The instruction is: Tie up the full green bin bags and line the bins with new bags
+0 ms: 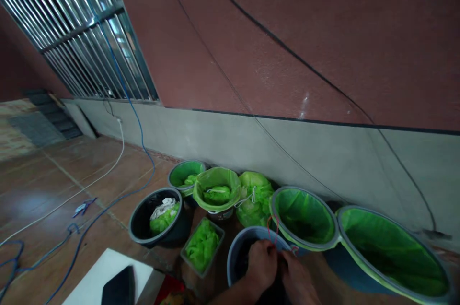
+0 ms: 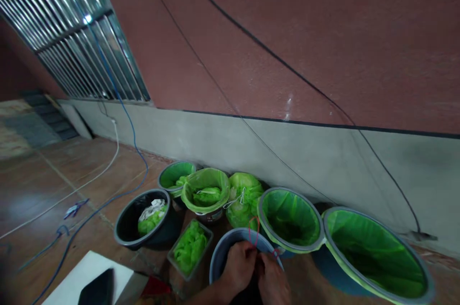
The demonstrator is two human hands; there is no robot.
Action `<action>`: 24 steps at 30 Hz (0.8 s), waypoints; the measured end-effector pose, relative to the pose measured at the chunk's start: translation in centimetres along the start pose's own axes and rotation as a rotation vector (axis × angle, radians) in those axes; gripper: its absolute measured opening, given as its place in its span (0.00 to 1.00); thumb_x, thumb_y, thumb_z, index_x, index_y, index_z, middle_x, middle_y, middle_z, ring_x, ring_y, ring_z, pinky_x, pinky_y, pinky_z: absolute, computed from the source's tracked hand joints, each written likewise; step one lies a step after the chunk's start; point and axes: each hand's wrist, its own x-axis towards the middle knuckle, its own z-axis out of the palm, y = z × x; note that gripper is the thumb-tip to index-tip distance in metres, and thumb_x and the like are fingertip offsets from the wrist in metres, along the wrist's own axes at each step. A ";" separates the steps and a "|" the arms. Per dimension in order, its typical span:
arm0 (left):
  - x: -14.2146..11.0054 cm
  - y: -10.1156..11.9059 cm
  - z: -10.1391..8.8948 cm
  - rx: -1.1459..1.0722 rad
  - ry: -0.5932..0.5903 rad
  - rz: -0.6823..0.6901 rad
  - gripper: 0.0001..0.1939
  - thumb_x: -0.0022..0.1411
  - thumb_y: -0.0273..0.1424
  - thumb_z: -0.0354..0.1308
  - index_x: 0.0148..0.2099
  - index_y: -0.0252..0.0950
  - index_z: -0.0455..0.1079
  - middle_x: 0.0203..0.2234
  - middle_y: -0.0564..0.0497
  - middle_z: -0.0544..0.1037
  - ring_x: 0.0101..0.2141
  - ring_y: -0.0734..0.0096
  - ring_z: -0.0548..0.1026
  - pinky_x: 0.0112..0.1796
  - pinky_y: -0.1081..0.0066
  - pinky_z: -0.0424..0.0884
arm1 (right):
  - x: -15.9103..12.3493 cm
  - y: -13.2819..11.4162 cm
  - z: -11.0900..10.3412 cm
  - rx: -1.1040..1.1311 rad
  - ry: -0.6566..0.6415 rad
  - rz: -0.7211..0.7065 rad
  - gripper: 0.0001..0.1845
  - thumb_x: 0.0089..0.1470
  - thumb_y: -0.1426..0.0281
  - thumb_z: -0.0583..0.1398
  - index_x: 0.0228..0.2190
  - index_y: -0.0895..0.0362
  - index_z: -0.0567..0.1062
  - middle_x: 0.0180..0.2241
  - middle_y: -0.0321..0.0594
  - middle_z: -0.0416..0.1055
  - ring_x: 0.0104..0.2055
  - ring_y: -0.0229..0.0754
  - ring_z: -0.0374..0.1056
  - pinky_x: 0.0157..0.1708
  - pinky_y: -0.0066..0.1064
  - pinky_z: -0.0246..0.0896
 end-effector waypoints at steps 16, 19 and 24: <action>-0.8 -0.3 -0.9 0.023 -0.061 0.063 0.32 0.58 0.17 0.54 0.65 0.30 0.61 0.38 0.45 0.85 0.43 0.62 0.82 0.48 0.66 0.73 | 0.9 -2.1 -3.2 0.070 -0.207 0.196 0.15 0.56 0.75 0.55 0.37 0.57 0.83 0.39 0.44 0.82 0.42 0.45 0.76 0.43 0.32 0.65; -1.2 0.0 -0.7 0.055 -0.015 0.076 0.30 0.58 0.18 0.54 0.64 0.30 0.62 0.37 0.45 0.85 0.44 0.61 0.82 0.48 0.66 0.72 | 1.2 -1.9 -3.1 0.069 -0.210 0.189 0.14 0.57 0.74 0.56 0.38 0.58 0.83 0.40 0.45 0.82 0.43 0.46 0.76 0.43 0.32 0.65; -1.3 0.5 -1.1 0.093 0.043 0.050 0.21 0.61 0.19 0.53 0.56 0.31 0.69 0.37 0.44 0.84 0.42 0.61 0.82 0.44 0.67 0.72 | 1.1 -2.3 -3.3 0.095 -0.208 0.217 0.14 0.56 0.75 0.56 0.36 0.58 0.82 0.39 0.47 0.81 0.44 0.47 0.76 0.44 0.34 0.64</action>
